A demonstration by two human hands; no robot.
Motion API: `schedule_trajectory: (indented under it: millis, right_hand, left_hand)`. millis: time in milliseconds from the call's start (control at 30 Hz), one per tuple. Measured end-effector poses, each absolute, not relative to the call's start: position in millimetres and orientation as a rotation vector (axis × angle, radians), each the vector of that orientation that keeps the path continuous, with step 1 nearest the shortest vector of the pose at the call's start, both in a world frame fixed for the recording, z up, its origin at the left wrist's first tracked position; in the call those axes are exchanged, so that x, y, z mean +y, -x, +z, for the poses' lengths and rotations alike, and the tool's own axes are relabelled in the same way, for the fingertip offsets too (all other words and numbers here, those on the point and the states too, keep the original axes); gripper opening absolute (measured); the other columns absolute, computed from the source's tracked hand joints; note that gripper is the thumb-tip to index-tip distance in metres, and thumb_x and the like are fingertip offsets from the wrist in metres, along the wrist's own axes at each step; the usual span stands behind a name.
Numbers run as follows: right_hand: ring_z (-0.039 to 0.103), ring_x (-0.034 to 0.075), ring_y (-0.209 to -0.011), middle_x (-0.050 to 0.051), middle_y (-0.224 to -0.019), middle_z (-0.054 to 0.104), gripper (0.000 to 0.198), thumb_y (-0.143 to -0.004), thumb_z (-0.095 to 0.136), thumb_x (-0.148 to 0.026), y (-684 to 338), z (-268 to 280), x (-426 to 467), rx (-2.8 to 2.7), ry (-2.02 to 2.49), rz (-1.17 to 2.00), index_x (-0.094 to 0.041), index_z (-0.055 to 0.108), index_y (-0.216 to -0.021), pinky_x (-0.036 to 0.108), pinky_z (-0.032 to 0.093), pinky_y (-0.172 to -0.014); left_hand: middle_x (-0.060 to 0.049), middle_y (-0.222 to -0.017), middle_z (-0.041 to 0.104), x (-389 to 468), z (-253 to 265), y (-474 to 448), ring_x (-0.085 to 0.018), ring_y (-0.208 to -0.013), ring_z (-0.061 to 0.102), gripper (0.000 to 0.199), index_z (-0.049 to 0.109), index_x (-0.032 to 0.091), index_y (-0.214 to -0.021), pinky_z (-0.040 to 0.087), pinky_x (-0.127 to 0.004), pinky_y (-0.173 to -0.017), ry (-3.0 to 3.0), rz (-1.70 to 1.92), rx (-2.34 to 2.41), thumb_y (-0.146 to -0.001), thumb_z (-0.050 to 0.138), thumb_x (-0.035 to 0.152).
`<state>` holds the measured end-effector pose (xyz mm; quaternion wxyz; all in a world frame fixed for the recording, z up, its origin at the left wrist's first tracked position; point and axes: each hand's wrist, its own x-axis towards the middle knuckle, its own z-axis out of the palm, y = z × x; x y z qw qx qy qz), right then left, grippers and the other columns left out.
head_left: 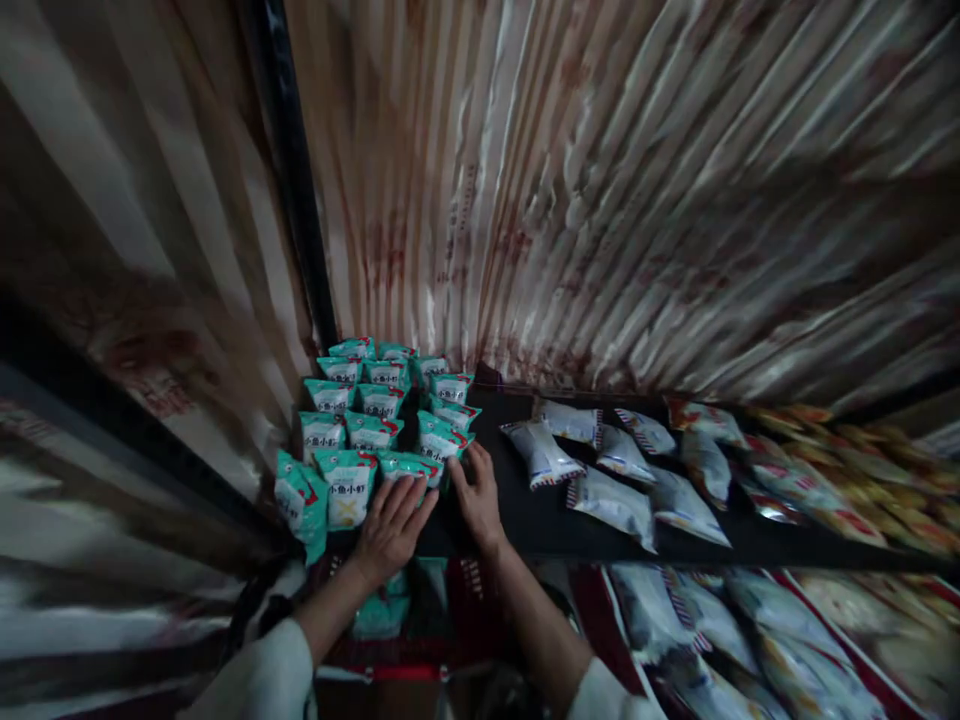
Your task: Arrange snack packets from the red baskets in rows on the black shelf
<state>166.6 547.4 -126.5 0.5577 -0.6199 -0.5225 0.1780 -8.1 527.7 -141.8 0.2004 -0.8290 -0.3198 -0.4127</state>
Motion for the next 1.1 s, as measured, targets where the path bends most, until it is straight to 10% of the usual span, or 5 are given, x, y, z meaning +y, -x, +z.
schedule_trajectory:
  millis: [567,1100]
  right_hand:
    - [0.043,0.032,-0.120,0.013,-0.127,0.045,0.044,-0.084,0.053,-0.056,-167.4,-135.5,561.1,-1.471,1.503,0.185,-0.026,0.065,-0.114,0.055,0.039,-0.100]
    - [0.041,0.025,-0.132,0.006,-0.139,0.052,0.063,-0.084,0.045,-0.065,-164.3,-119.9,566.6,-0.957,1.280,0.865,-0.023,0.053,-0.130,0.042,0.028,-0.113]
  left_hand:
    - [-0.002,-0.149,0.039,526.2,-136.7,7.6,-0.020,-0.144,0.019,0.042,0.056,0.025,-0.128,0.008,-0.047,-0.119,2.350,-0.906,-0.894,-0.087,0.050,0.021]
    - [0.000,-0.151,0.033,525.4,-137.6,5.6,-0.020,-0.145,0.013,0.041,0.056,0.023,-0.129,0.006,-0.047,-0.120,2.332,-0.882,-0.910,-0.088,0.049,0.023]
